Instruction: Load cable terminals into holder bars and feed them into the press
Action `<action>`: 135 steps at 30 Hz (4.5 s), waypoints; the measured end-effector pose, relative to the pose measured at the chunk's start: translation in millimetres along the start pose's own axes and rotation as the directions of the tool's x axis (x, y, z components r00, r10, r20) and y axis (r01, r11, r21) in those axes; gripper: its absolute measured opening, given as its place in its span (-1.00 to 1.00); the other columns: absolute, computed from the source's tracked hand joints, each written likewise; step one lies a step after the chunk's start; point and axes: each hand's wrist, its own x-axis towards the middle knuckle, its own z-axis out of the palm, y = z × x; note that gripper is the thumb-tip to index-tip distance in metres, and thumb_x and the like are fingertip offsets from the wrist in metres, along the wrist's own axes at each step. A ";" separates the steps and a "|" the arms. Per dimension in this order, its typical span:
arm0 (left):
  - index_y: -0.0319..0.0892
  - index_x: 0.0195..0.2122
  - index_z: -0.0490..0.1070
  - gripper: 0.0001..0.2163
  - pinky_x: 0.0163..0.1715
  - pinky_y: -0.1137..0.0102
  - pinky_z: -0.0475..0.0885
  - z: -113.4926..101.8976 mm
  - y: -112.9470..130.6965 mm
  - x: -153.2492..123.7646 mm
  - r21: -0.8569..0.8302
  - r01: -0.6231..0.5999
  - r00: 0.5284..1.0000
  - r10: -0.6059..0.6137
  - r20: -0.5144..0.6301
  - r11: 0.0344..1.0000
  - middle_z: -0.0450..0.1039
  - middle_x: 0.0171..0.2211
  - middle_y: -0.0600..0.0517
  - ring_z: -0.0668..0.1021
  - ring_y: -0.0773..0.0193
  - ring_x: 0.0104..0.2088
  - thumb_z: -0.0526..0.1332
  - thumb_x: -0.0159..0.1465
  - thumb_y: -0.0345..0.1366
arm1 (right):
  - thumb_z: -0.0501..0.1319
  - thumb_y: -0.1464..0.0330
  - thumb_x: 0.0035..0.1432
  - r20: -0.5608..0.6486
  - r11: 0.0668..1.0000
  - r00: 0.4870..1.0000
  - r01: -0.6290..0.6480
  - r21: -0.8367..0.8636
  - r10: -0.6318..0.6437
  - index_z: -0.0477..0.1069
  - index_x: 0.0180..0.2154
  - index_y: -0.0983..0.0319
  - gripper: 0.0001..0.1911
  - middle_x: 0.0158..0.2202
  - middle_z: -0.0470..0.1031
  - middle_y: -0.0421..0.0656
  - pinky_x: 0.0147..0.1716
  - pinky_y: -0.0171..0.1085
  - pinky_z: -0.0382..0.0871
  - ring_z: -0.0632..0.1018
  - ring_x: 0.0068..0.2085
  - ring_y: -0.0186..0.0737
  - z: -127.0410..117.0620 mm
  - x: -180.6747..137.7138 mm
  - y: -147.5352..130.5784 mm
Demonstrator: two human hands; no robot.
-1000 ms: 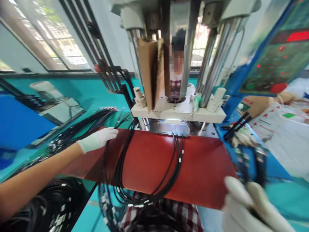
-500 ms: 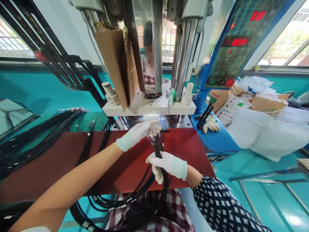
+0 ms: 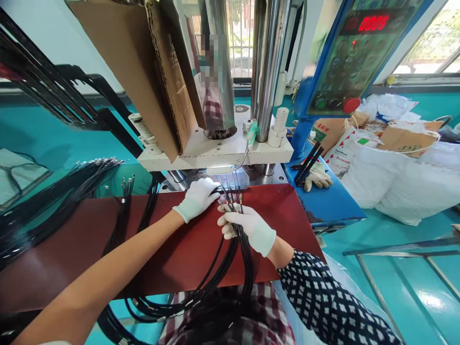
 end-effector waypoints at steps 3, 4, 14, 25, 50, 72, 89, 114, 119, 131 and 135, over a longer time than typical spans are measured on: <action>-0.21 -0.12 0.47 -0.74 -0.11 0.19 0.35 0.8 5.6 0.9 0.093 -0.006 0.999 0.003 0.037 0.996 0.44 -0.13 -0.17 0.47 -0.02 -0.06 0.08 0.37 -0.17 | 0.29 0.29 -0.03 0.053 0.996 0.996 -0.063 -0.062 0.067 0.37 -0.13 0.34 -0.59 -0.48 0.48 -0.19 -0.69 -0.45 0.05 0.20 -0.67 -0.54 1.9 0.1 -1.8; -0.23 -0.16 0.46 -0.74 -0.15 0.20 0.36 -0.9 6.0 -4.1 0.119 0.001 0.999 -0.007 0.047 0.993 0.43 -0.16 -0.18 0.49 -0.02 -0.10 0.08 0.37 -0.18 | 0.27 0.27 -0.01 0.042 0.993 0.997 -0.062 -0.101 0.066 0.34 -0.14 0.33 -0.60 -0.55 0.43 -0.24 -0.72 -0.46 -0.08 0.10 -0.70 -0.56 2.1 -0.3 -1.5; -0.15 -0.26 0.25 -0.74 -0.53 0.43 0.18 -40.0 -21.1 -121.2 -0.474 0.406 0.914 -0.343 0.217 0.782 0.24 -0.56 0.12 0.36 0.32 -0.59 -0.05 0.40 -0.09 | 0.11 0.27 0.25 -0.080 0.615 0.958 0.111 -0.781 -0.274 0.32 -0.36 0.21 -0.83 -0.44 0.49 -0.24 -0.42 -0.32 0.27 0.42 -0.50 -0.37 10.0 -15.3 2.5; -0.20 -0.45 0.28 -0.56 -0.64 0.48 0.22 -16.8 51.3 -67.8 -0.861 0.451 0.892 0.142 0.428 -0.236 0.25 -0.61 0.11 0.30 0.43 -0.66 0.12 0.28 0.12 | 0.10 0.29 0.18 0.091 0.804 0.993 -0.008 -0.595 0.077 0.34 -0.37 0.24 -0.84 -0.57 0.49 -0.20 -0.57 -0.34 0.21 0.32 -0.65 -0.39 25.6 -19.8 4.3; -0.16 -0.42 0.22 -0.66 -0.53 0.49 0.26 -4.9 76.4 -84.9 -0.979 0.190 0.954 -0.223 0.201 -0.073 0.25 -0.53 0.14 0.32 0.44 -0.56 0.11 0.36 -0.01 | 0.08 0.40 0.19 -0.058 0.793 0.995 -0.098 -0.601 0.079 0.31 -0.40 0.25 -0.88 -0.55 0.49 -0.19 -0.58 -0.41 0.25 0.39 -0.59 -0.42 32.2 -14.6 41.5; -0.22 -0.42 0.24 -0.63 -0.57 0.51 0.18 -14.8 65.0 -89.0 -0.976 0.200 0.979 -0.005 0.202 -0.089 0.22 -0.56 0.13 0.25 0.47 -0.58 0.03 0.41 -0.05 | 0.38 0.28 0.03 -0.153 0.791 0.930 0.190 -0.582 -0.336 0.48 -0.26 0.22 -0.77 -0.30 0.58 -0.19 -0.23 -0.29 0.43 0.56 -0.28 -0.26 28.4 -36.0 19.0; -0.20 -0.43 0.24 -0.61 -0.59 0.49 0.20 -14.9 60.7 -89.3 -0.953 0.275 0.961 -0.002 0.277 -0.129 0.22 -0.58 0.13 0.24 0.45 -0.60 0.02 0.40 0.01 | 0.25 0.25 0.07 0.013 0.818 0.993 0.105 -0.566 -0.118 0.42 -0.46 0.29 -0.78 -0.44 0.43 -0.20 -0.35 -0.32 0.25 0.37 -0.38 -0.32 25.4 -14.8 12.7; -0.18 -0.44 0.19 -0.60 -0.51 0.47 0.23 -19.9 57.8 -87.6 -0.986 0.160 0.986 0.054 0.157 -0.052 0.21 -0.52 0.12 0.27 0.42 -0.54 0.00 0.40 0.02 | 0.22 0.29 0.22 0.011 0.580 0.946 0.208 -0.788 -0.324 0.48 -0.27 0.20 -0.88 -0.26 0.55 -0.17 -0.25 -0.29 0.34 0.49 -0.30 -0.28 19.2 -25.5 25.6; -0.20 -0.45 0.23 -0.59 -0.51 0.47 0.22 -17.8 58.1 -90.0 -0.988 0.156 0.986 0.068 0.155 0.003 0.22 -0.53 0.12 0.26 0.43 -0.54 0.00 0.41 0.01 | 0.13 0.27 0.29 0.055 0.403 0.938 0.200 -0.893 -0.343 0.47 -0.44 0.21 -0.72 -0.38 0.54 -0.17 -0.27 -0.27 0.28 0.47 -0.36 -0.28 24.4 -23.7 17.3; -0.16 -0.41 0.17 -0.64 -0.45 0.43 0.20 -14.9 62.4 -92.1 -0.971 0.164 0.986 -0.039 0.160 0.173 0.14 -0.48 0.14 0.23 0.39 -0.48 0.00 0.41 -0.01 | 0.09 0.27 0.25 -0.043 0.646 0.993 0.039 -0.762 -0.111 0.23 -0.57 0.23 -0.65 -0.60 0.27 -0.26 -0.46 -0.30 0.08 0.27 -0.50 -0.36 35.8 -13.5 15.9; -0.14 -0.42 0.12 -0.68 -0.39 0.39 0.18 -11.9 65.9 -93.0 -0.902 0.106 0.987 -0.152 0.046 0.419 0.13 -0.48 0.13 0.22 0.35 -0.46 0.02 0.42 -0.07 | 0.10 0.33 0.25 -0.091 0.571 0.979 0.030 -0.821 -0.182 0.16 -0.55 0.22 -0.68 -0.59 0.25 -0.28 -0.44 -0.30 0.08 0.27 -0.49 -0.37 36.2 -10.0 22.6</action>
